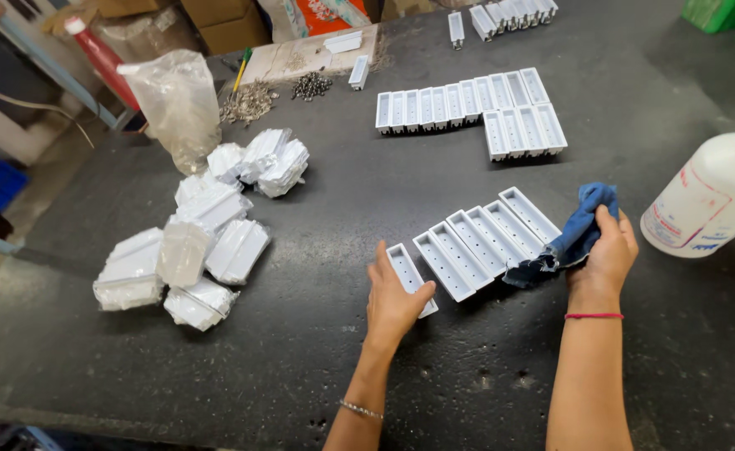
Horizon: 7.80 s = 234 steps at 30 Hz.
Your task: The person unwraps a white plastic part from a poly bag and wipes it with a blue cloth. The person repeats this process for several parts, wiping each one individually and placing them on the table.
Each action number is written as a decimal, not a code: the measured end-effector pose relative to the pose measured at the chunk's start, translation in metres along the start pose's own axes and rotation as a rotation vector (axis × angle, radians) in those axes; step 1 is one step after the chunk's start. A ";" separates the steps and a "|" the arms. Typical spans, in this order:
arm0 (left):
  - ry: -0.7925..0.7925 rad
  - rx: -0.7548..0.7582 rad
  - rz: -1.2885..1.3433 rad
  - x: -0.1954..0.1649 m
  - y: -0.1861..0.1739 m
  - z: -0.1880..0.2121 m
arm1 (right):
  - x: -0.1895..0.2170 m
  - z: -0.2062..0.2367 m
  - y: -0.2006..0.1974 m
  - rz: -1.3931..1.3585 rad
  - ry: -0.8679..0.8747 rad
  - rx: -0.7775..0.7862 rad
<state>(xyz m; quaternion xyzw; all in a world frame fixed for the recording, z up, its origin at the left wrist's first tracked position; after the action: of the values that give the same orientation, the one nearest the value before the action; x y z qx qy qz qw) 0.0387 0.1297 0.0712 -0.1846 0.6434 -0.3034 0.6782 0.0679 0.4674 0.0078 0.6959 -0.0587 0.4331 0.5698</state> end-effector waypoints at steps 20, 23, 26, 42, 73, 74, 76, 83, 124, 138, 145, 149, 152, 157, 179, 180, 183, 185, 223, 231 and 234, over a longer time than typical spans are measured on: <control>0.041 0.253 1.297 0.104 -0.068 -0.090 | -0.055 0.171 0.160 0.639 0.071 0.629; 0.002 0.248 1.255 0.105 -0.058 -0.083 | -0.062 0.204 0.176 0.816 -0.229 0.787; 0.029 0.316 1.405 0.105 -0.051 -0.083 | -0.075 0.230 0.188 0.964 -0.487 0.837; 0.071 0.236 1.310 0.123 -0.078 -0.082 | -0.106 0.289 0.197 1.098 -0.703 0.961; -0.062 0.169 1.634 0.130 -0.062 -0.088 | -0.102 0.281 0.191 0.936 -0.187 1.135; -0.051 0.116 1.588 0.140 -0.070 -0.093 | -0.104 0.287 0.192 0.906 -0.154 1.261; 0.071 -0.030 1.692 0.152 -0.083 -0.103 | -0.105 0.299 0.193 0.833 -0.083 1.499; 0.074 -0.070 1.641 0.138 -0.084 -0.102 | -0.091 0.281 0.196 0.778 -0.140 1.185; 0.048 0.488 1.640 0.063 -0.034 -0.067 | -0.081 0.220 0.179 0.976 -0.434 0.840; 0.052 0.280 2.053 0.116 -0.085 -0.098 | -0.093 0.272 0.187 0.868 -0.212 1.568; 0.117 0.297 2.007 0.141 -0.078 -0.112 | -0.080 0.236 0.183 0.846 0.265 1.257; -0.004 0.342 1.961 0.143 -0.067 -0.116 | -0.082 0.216 0.180 0.836 0.114 0.901; -0.185 0.273 1.974 0.146 -0.060 -0.116 | -0.085 0.212 0.177 0.818 0.030 0.842; -0.094 0.418 2.151 0.134 -0.057 -0.105 | -0.092 0.212 0.174 0.771 0.038 0.808; 0.232 0.171 1.235 0.070 -0.020 -0.064 | -0.094 0.241 0.188 1.155 -0.693 0.839; 0.192 0.150 1.310 0.074 -0.023 -0.066 | -0.095 0.246 0.189 1.155 -0.706 0.851; 0.154 0.079 1.481 0.090 -0.041 -0.076 | -0.101 0.267 0.191 1.172 -0.719 0.958; 0.237 0.022 1.532 0.104 -0.061 -0.080 | -0.103 0.281 0.193 1.193 -0.664 1.035; 0.064 0.182 1.808 0.117 -0.032 -0.101 | 0.007 0.023 0.020 0.278 -0.210 0.135; 0.177 -0.081 1.362 0.048 -0.022 -0.129 | 0.009 -0.028 -0.013 0.205 -0.195 0.080; 0.341 -0.103 1.133 0.008 -0.002 -0.166 | 0.013 -0.043 -0.022 0.155 -0.180 0.046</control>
<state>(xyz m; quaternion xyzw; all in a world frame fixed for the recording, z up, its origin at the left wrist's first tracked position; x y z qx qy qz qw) -0.1253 0.1464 0.0496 0.2064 0.7555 0.1120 0.6117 0.0659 0.5166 -0.0006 0.7384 -0.1530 0.4128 0.5109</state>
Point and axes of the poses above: each hand's wrist, its own z-axis away from the middle knuckle, its own y-axis out of the palm, x = y × z, the point moved 2 cm from there along -z, towards the middle knuckle, and after that the axes turned 1 degree about y, right-handed, at the moved point
